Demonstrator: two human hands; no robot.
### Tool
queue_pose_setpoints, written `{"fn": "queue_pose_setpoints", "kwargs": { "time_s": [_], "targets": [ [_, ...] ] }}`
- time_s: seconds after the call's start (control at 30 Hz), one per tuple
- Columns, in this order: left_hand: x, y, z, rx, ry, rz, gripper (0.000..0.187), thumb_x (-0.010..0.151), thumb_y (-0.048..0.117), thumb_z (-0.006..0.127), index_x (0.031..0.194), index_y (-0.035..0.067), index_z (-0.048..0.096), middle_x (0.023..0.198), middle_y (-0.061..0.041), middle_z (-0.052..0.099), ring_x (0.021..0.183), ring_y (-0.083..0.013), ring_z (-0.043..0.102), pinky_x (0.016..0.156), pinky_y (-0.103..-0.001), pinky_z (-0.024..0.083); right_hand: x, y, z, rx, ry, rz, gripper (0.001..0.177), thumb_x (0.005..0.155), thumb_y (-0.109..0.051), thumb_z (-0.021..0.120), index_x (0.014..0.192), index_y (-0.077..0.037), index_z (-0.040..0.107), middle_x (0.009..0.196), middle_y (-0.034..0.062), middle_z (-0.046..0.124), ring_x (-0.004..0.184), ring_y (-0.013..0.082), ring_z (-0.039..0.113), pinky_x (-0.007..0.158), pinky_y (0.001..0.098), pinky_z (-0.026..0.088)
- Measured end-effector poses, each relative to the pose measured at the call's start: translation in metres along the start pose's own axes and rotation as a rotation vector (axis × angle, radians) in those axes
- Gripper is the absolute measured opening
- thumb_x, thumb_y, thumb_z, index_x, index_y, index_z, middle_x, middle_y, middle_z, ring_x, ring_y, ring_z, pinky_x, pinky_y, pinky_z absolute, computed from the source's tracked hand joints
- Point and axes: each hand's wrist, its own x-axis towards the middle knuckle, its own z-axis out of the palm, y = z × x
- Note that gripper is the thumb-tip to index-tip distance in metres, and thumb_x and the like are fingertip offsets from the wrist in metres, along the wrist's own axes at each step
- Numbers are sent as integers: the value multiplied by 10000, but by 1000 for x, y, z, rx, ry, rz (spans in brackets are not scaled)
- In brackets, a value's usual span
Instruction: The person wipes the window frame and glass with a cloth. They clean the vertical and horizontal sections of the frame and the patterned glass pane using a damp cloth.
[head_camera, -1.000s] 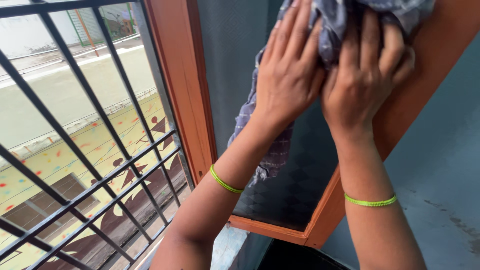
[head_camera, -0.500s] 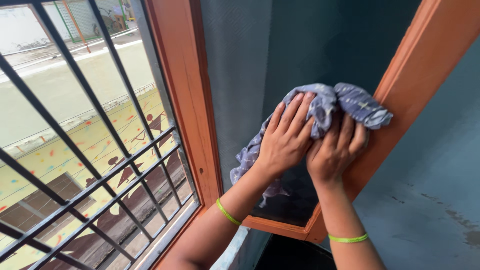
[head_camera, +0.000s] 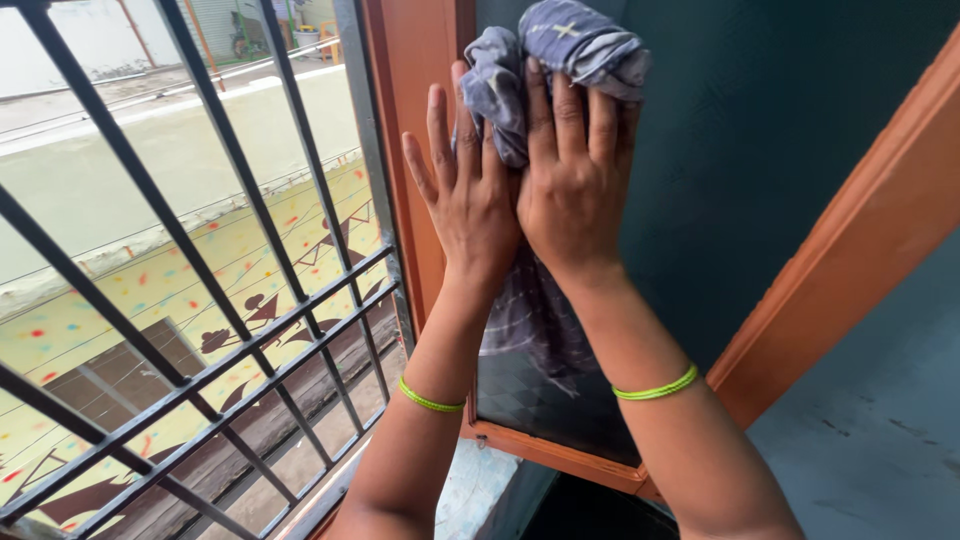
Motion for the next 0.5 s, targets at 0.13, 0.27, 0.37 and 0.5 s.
{"fn": "queue_pose_setpoints", "kwargs": {
  "time_s": [0.13, 0.27, 0.37, 0.5],
  "targets": [
    [-20, -13, 3, -33, -48, -2, 519, 1055, 181, 549, 1552, 44, 484, 1668, -174, 362, 1586, -314, 296, 1315, -534, 138, -14, -8, 8, 79, -8, -1, 439, 1115, -186, 525, 1507, 5, 573, 1578, 138, 514, 1488, 381, 371, 1268, 604, 202],
    [-67, -17, 16, -170, 43, -29, 487, 1078, 198, 552, 1518, 8, 467, 1648, -180, 376, 1556, -336, 357, 1307, -498, 262, -56, -11, 17, 65, -97, -44, 414, 1072, -192, 540, 1425, 7, 626, 1505, 135, 563, 1453, 377, 393, 1247, 608, 239],
    [-110, -14, 16, -181, 53, -74, 481, 1082, 182, 550, 1514, -10, 463, 1635, -198, 398, 1510, -364, 408, 1273, -482, 318, -94, -15, 14, 84, -112, -106, 399, 1053, -185, 545, 1402, -16, 637, 1488, 109, 581, 1460, 354, 399, 1241, 598, 258],
    [-129, 1, 18, -227, 79, -95, 526, 1041, 178, 561, 1505, -39, 443, 1607, -261, 398, 1478, -422, 412, 1253, -500, 303, -104, 2, 6, 109, -190, -202, 414, 1049, -165, 547, 1437, -59, 646, 1480, 73, 591, 1481, 287, 393, 1261, 556, 276]
  ]
}}
